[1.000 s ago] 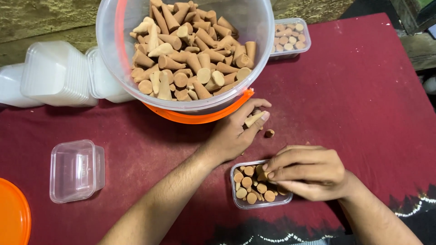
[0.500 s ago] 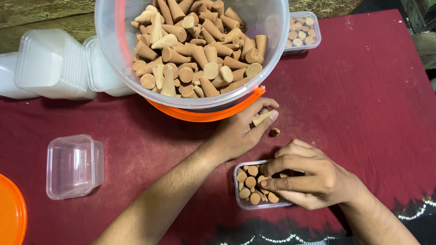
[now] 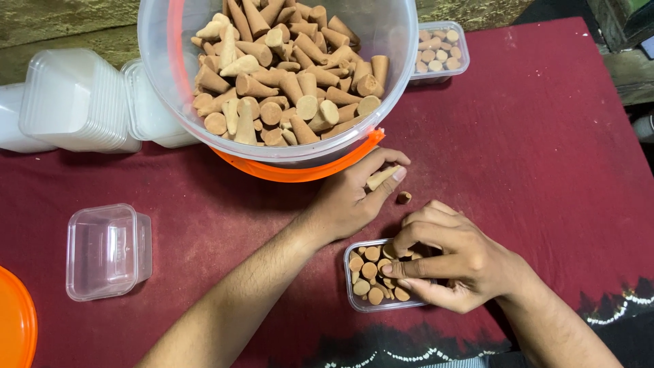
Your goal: The person is seen packing small incense cones from a large orange bucket and the table surface into small, clear plastic containers.
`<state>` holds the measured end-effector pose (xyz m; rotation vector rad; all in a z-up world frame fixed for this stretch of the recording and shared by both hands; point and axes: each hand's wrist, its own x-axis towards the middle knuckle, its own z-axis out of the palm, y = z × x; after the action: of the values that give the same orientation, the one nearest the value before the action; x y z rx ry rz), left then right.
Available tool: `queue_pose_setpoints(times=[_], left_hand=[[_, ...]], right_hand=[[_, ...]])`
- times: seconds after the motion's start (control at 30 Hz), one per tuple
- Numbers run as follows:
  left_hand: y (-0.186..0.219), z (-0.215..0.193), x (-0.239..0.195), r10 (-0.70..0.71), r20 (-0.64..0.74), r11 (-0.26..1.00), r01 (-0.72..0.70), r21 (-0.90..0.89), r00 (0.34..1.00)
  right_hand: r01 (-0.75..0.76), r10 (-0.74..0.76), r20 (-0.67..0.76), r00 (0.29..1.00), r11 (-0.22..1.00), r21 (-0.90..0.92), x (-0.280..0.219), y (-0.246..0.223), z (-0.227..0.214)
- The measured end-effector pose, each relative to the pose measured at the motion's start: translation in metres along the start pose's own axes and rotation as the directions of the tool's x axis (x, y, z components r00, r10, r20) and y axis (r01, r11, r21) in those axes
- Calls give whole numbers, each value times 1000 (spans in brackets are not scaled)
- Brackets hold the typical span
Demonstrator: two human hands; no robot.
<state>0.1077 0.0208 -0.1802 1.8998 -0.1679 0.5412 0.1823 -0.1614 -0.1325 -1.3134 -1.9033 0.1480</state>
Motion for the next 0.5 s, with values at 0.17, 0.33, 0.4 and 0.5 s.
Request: queue_pose_setpoints(times=[0.17,0.33,0.4,0.5], left_hand=[[3,-2,-2,-34,30,994,37,-99,999],[22,-3,3,-24,-25,971,17,-237,999],[32,1,3,-73,-43,918,50,-393,996],[67,20,-2,-183,-97,786,86,-612,978]], right_hand=[[-134,97,-282,955,984,-117,-24,15,4],[-369,269,-489,830,922,-120,-37,37,1],[-434,350,-496,795,899,-61,-33,36,4],[-419,380,-492,783,908,34,-33,37,7]])
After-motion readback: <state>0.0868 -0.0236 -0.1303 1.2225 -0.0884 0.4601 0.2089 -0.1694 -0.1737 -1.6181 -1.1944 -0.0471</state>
